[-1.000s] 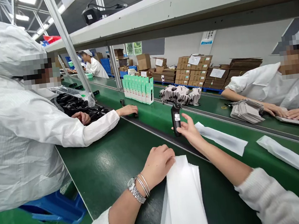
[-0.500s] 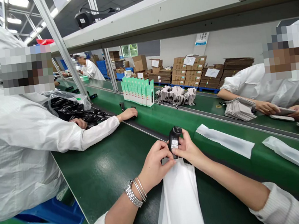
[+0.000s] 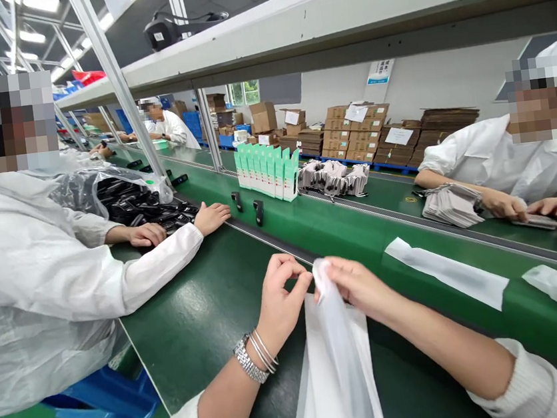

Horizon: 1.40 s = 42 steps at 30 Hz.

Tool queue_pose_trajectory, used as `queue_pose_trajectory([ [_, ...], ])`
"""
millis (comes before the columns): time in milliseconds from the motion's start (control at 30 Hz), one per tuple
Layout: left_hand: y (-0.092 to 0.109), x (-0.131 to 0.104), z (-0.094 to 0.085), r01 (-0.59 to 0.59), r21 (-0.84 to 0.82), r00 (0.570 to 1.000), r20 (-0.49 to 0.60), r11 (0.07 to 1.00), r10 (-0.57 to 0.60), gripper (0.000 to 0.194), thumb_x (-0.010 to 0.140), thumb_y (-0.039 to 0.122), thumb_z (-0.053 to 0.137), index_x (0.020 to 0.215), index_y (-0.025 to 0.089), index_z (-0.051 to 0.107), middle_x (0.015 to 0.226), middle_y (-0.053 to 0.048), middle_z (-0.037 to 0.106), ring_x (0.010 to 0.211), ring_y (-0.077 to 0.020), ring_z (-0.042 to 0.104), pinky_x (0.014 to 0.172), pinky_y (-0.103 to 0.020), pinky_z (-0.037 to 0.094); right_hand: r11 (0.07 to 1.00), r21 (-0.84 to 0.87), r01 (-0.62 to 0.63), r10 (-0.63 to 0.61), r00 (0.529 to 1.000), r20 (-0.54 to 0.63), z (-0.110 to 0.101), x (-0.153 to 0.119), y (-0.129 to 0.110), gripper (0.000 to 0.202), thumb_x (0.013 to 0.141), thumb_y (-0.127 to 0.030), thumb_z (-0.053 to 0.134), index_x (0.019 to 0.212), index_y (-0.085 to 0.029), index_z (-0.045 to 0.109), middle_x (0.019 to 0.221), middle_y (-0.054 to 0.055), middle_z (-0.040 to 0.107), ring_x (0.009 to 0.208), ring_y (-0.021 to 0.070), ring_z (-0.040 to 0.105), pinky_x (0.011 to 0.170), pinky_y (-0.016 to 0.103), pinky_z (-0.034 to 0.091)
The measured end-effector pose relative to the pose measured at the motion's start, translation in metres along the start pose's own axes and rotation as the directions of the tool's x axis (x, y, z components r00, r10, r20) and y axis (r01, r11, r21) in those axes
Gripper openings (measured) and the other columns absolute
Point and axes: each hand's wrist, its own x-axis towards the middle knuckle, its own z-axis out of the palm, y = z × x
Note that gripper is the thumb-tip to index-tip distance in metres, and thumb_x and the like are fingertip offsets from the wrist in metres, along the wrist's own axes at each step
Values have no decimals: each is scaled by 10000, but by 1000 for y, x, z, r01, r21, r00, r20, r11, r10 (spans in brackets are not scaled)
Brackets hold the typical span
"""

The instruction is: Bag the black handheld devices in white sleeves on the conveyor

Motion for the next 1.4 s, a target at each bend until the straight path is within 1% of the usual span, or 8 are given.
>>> queue_pose_trajectory([
  [67, -2, 2, 0, 24, 15, 1000, 4, 1000, -24, 164, 888, 229, 539, 741, 165, 572, 896, -22, 512, 844, -117, 511, 777, -252, 449, 994, -37, 100, -106, 973, -206, -16, 16, -18, 344, 849, -544, 584, 864, -203, 542, 681, 10, 621, 568, 150, 566, 546, 269, 440],
  [167, -3, 2, 0, 41, 66, 998, 51, 997, -45, 172, 898, 230, 519, 752, 164, 582, 890, -22, 513, 814, -110, 503, 751, -246, 443, 938, -289, 193, -307, 850, -428, -55, 47, -44, 311, 857, -528, 542, 841, -219, 509, 640, -17, 567, 529, 140, 502, 535, 266, 405],
  [300, -3, -2, -1, 18, 134, 991, 132, 991, -36, 155, 901, 230, 507, 793, 169, 600, 922, -24, 519, 788, -103, 496, 728, -243, 439, 607, -794, 16, -564, 712, -417, -104, 74, -53, 290, 895, -430, 415, 716, -210, 475, 668, 15, 546, 649, 188, 524, 648, 315, 414],
  [367, -3, -3, -1, -4, 162, 987, 161, 987, -23, 157, 905, 240, 503, 803, 171, 600, 939, -24, 522, 779, -98, 497, 723, -242, 437, 441, -897, 1, -621, 722, -305, -114, 75, -41, 212, 880, -349, 407, 770, -206, 519, 808, 53, 596, 819, 229, 560, 771, 356, 425],
  [433, -3, -4, -1, -25, 185, 984, 176, 982, -9, 161, 909, 244, 498, 806, 172, 599, 949, -24, 527, 780, -97, 502, 727, -242, 434, 380, -924, 55, -621, 755, -210, -112, 69, -22, 186, 861, -290, 415, 915, -203, 570, 983, 85, 611, 966, 247, 557, 857, 378, 418],
  [567, -4, -4, -1, -53, 213, 980, 201, 976, 10, 170, 915, 243, 488, 804, 170, 595, 948, -25, 533, 780, -96, 510, 729, -241, 430, 512, -854, 97, -457, 872, -175, -88, 46, 23, 246, 864, -280, 444, 1070, -220, 565, 1087, 74, 603, 908, 210, 588, 758, 344, 456],
  [733, -5, -6, 1, -44, 237, 974, 227, 970, -11, 166, 914, 245, 490, 807, 172, 593, 940, -19, 533, 768, -93, 510, 726, -237, 428, 662, -746, 69, -213, 972, -100, -74, 30, 49, 224, 881, -315, 469, 1029, -221, 608, 912, 17, 652, 730, 156, 587, 711, 311, 450],
  [1400, -7, -8, 5, -55, 310, 947, 317, 949, -48, 150, 897, 219, 490, 821, 176, 611, 949, -16, 537, 736, -83, 504, 654, -204, 416, 674, -732, 102, -234, 969, -81, -79, 30, 51, 203, 870, -262, 475, 887, -211, 671, 918, 14, 672, 799, 165, 586, 735, 289, 426],
])
